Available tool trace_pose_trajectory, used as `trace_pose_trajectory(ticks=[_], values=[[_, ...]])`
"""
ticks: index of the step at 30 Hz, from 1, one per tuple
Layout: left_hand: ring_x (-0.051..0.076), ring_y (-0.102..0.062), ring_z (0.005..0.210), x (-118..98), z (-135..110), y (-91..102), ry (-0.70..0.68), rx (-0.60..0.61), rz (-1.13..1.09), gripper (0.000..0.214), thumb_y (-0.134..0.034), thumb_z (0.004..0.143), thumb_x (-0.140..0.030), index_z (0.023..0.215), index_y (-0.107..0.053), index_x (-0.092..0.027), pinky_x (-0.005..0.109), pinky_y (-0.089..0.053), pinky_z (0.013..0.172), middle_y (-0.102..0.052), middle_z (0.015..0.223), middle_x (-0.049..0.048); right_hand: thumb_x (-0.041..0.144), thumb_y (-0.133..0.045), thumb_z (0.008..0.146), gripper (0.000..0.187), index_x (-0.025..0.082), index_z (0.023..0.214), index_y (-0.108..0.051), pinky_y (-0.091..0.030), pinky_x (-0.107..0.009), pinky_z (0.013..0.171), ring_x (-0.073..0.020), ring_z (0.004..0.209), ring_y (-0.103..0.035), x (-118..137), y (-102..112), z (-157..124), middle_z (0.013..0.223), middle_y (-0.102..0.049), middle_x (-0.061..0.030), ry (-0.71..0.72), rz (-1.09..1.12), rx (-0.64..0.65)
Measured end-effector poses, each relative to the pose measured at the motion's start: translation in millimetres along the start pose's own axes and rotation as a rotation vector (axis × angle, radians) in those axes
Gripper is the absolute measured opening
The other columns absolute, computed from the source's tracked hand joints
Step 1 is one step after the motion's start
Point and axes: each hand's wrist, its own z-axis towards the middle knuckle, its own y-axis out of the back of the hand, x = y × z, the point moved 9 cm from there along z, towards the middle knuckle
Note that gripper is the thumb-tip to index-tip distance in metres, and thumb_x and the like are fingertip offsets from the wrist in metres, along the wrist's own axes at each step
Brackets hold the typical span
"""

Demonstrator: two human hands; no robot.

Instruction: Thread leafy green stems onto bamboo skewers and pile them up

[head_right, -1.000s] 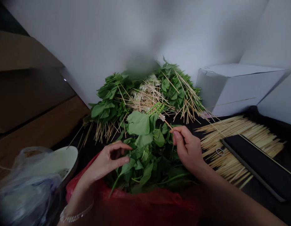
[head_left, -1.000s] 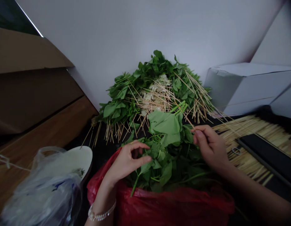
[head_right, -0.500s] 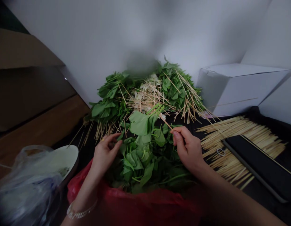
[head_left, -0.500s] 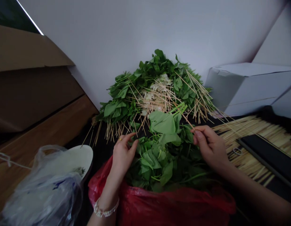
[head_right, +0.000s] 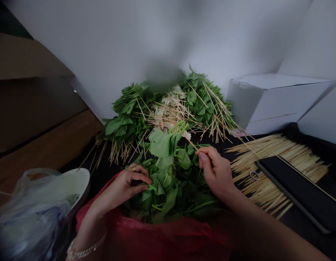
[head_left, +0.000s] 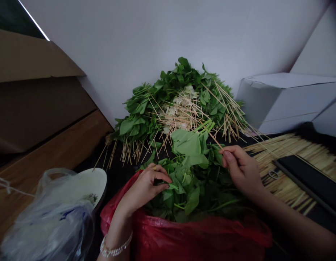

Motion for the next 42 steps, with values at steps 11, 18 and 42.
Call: trace_pose_trajectory(ticks=[11,18,42], values=[[0.019,-0.07,0.072,38.7,-26.0,50.8,0.321,-0.755,-0.66,0.032,-0.086,0.067,-0.036,0.094,-0.08,-0.02,0.025,-0.054,0.061,-0.079,0.083,0.0054,0.022,-0.043,0.096,0.014,0.024,0.096,-0.057,-0.043,-0.026,0.048,-0.0135,0.049,-0.058,30.8,-9.8,-14.6,0.064,-0.064,0.0015,0.333,-0.124,0.095],[0.014,-0.069,0.063,40.7,-14.3,25.7,0.384,-0.642,-1.041,0.033,-0.093,0.055,-0.032,0.082,-0.08,-0.018,0.021,-0.053,0.06,-0.077,0.07,0.0036,0.016,-0.047,0.095,0.017,0.021,0.098,-0.062,-0.052,-0.025,0.062,-0.0146,0.067,-0.069,43.1,-34.8,-31.0,0.084,-0.074,-0.0039,0.554,-0.18,0.218],[0.011,-0.064,0.062,38.5,-11.0,10.0,0.408,-0.55,-0.976,0.024,-0.092,0.056,-0.029,0.074,-0.08,-0.02,0.02,-0.049,0.061,-0.075,0.068,0.0008,0.012,-0.045,0.095,0.021,0.02,0.099,-0.064,-0.05,-0.023,0.059,-0.0134,0.067,-0.067,37.6,-46.5,-35.0,0.082,-0.073,-0.0039,0.557,-0.258,0.277]])
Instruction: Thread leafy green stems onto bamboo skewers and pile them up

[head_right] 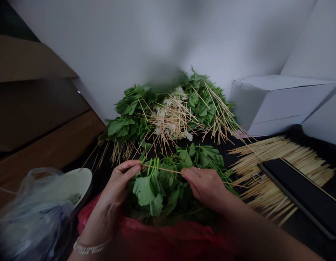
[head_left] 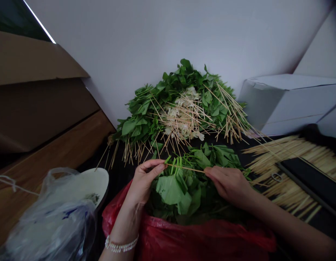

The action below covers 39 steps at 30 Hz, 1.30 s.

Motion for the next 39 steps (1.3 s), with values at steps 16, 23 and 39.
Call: trace_pose_trajectory(ticks=[16,23,39], values=[[0.011,-0.058,0.063,-17.2,-0.1,3.5,-0.208,-0.064,0.392,0.012,-0.084,0.066,-0.025,0.073,-0.077,-0.018,0.021,-0.045,0.061,-0.072,0.07,0.0006,0.013,-0.041,0.096,0.024,0.018,0.097,-0.065,-0.039,-0.024,0.055,-0.0115,0.061,-0.06,0.3,-7.3,-1.0,0.072,-0.066,-0.0011,0.015,-0.117,0.069],[0.01,-0.058,0.061,-8.4,1.7,4.2,-0.158,-0.059,0.32,0.015,-0.086,0.063,-0.026,0.073,-0.077,-0.017,0.02,-0.045,0.059,-0.071,0.068,0.0001,0.014,-0.04,0.098,0.024,0.017,0.098,-0.063,-0.037,-0.024,0.056,-0.0116,0.061,-0.061,0.8,-9.3,-1.9,0.072,-0.066,-0.0008,0.022,-0.123,0.086],[0.01,-0.066,0.062,10.8,2.2,-3.0,0.097,-0.002,-0.045,0.03,-0.093,0.055,-0.03,0.076,-0.079,-0.015,0.017,-0.051,0.063,-0.075,0.067,0.0031,0.014,-0.04,0.098,0.023,0.017,0.098,-0.063,-0.037,-0.025,0.055,-0.0119,0.06,-0.06,2.2,-6.5,-1.7,0.073,-0.067,-0.0009,0.01,-0.112,0.052]])
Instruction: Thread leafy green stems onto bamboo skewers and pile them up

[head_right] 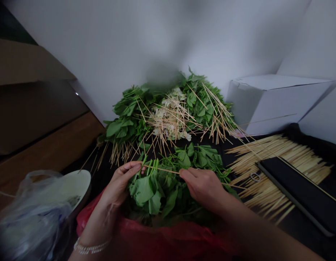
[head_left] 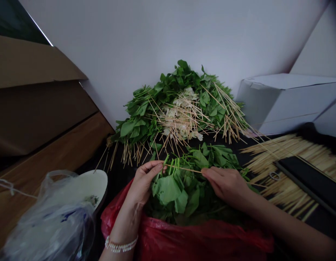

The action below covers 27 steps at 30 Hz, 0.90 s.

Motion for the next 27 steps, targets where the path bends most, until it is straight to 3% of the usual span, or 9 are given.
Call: trace_pose_trajectory(ticks=[7,12,16,27], values=[[0.011,-0.065,0.064,-0.7,2.7,8.2,-0.057,-0.02,0.082,0.027,-0.091,0.059,-0.031,0.079,-0.079,-0.018,0.019,-0.05,0.063,-0.075,0.071,0.0023,0.014,-0.041,0.098,0.023,0.017,0.098,-0.064,-0.038,-0.025,0.056,-0.0122,0.062,-0.062,-1.1,-2.2,-1.2,0.075,-0.067,-0.0012,-0.02,-0.016,0.012],[0.01,-0.061,0.063,-9.5,0.6,12.0,-0.176,-0.08,0.252,0.019,-0.087,0.065,-0.031,0.078,-0.079,-0.019,0.019,-0.047,0.06,-0.073,0.072,0.0004,0.014,-0.041,0.097,0.023,0.017,0.097,-0.064,-0.038,-0.026,0.055,-0.0124,0.061,-0.062,-0.7,-2.4,-0.4,0.075,-0.068,-0.0014,-0.018,-0.032,0.027],[0.012,-0.06,0.065,-20.9,-2.3,10.1,-0.284,-0.117,0.407,0.017,-0.084,0.067,-0.03,0.078,-0.079,-0.019,0.021,-0.047,0.06,-0.074,0.075,0.0026,0.014,-0.04,0.097,0.024,0.017,0.096,-0.064,-0.038,-0.026,0.055,-0.0126,0.061,-0.062,-0.9,-2.2,-0.2,0.075,-0.068,-0.0015,-0.017,-0.027,0.025],[0.017,-0.065,0.068,-31.3,-11.3,1.3,-0.393,-0.165,0.555,0.01,-0.08,0.07,-0.026,0.077,-0.08,-0.019,0.025,-0.05,0.065,-0.076,0.076,0.0051,0.014,-0.04,0.097,0.025,0.017,0.096,-0.065,-0.038,-0.024,0.055,-0.0118,0.062,-0.062,-3.2,-7.2,-1.4,0.076,-0.068,-0.0022,-0.035,-0.02,0.058]])
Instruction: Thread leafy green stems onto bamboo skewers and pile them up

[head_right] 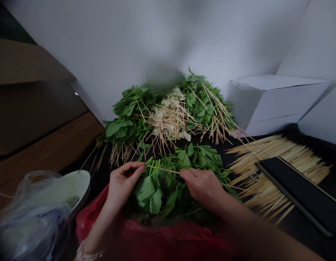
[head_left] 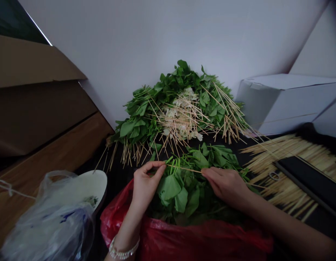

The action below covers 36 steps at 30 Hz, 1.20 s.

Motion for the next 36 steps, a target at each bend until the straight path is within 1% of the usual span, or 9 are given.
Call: trace_pose_trajectory(ticks=[4,9,11,13,19,28,36], values=[[0.015,-0.063,0.064,8.6,0.8,-1.8,0.105,0.029,-0.147,0.015,-0.085,0.065,-0.027,0.075,-0.08,-0.018,0.023,-0.049,0.062,-0.075,0.073,0.004,0.013,-0.042,0.096,0.023,0.017,0.096,-0.065,-0.041,-0.023,0.058,-0.0118,0.064,-0.063,-0.8,0.0,-0.6,0.077,-0.069,-0.0027,-0.013,0.025,-0.009],[0.012,-0.064,0.063,27.1,-0.1,-10.7,0.304,0.085,-0.431,0.025,-0.09,0.06,-0.031,0.077,-0.079,-0.018,0.02,-0.05,0.061,-0.075,0.071,0.0023,0.012,-0.044,0.095,0.022,0.017,0.098,-0.065,-0.043,-0.023,0.062,-0.0125,0.068,-0.064,1.1,2.0,-1.4,0.081,-0.07,-0.004,-0.011,0.058,-0.029],[0.011,-0.065,0.062,30.2,-1.3,-14.6,0.361,0.101,-0.516,0.027,-0.092,0.057,-0.031,0.076,-0.079,-0.017,0.019,-0.05,0.061,-0.075,0.069,0.0022,0.012,-0.044,0.095,0.022,0.017,0.098,-0.065,-0.043,-0.022,0.062,-0.0123,0.069,-0.064,1.4,1.9,-1.6,0.081,-0.07,-0.0037,-0.012,0.059,-0.026],[0.01,-0.065,0.06,30.8,-2.2,-16.3,0.39,0.104,-0.558,0.029,-0.093,0.055,-0.03,0.076,-0.078,-0.016,0.018,-0.05,0.06,-0.075,0.068,0.002,0.011,-0.043,0.095,0.022,0.017,0.099,-0.065,-0.043,-0.022,0.062,-0.0119,0.068,-0.063,1.4,1.8,-1.7,0.081,-0.07,-0.0035,-0.013,0.058,-0.026],[0.01,-0.064,0.058,28.6,-3.1,-16.4,0.395,0.108,-0.549,0.03,-0.093,0.055,-0.029,0.076,-0.078,-0.014,0.018,-0.05,0.058,-0.074,0.066,0.0023,0.013,-0.043,0.096,0.022,0.017,0.098,-0.065,-0.042,-0.022,0.06,-0.0111,0.066,-0.061,1.8,3.0,-1.4,0.08,-0.069,-0.0029,-0.01,0.049,-0.039],[0.013,-0.065,0.06,26.4,-2.4,-15.2,0.368,0.098,-0.496,0.028,-0.091,0.056,-0.029,0.075,-0.078,-0.015,0.022,-0.051,0.059,-0.074,0.068,0.0035,0.013,-0.042,0.096,0.024,0.017,0.098,-0.066,-0.045,-0.022,0.062,-0.0116,0.067,-0.064,0.8,4.1,-0.8,0.081,-0.071,-0.0037,-0.025,0.055,-0.051],[0.011,-0.064,0.061,28.0,-3.0,-15.9,0.326,0.159,-0.46,0.024,-0.09,0.06,-0.029,0.076,-0.077,-0.016,0.02,-0.049,0.06,-0.074,0.07,0.0022,0.014,-0.043,0.096,0.023,0.017,0.098,-0.066,-0.044,-0.022,0.061,-0.012,0.066,-0.063,0.6,3.4,-1.5,0.08,-0.07,-0.0036,-0.019,0.052,-0.051]])
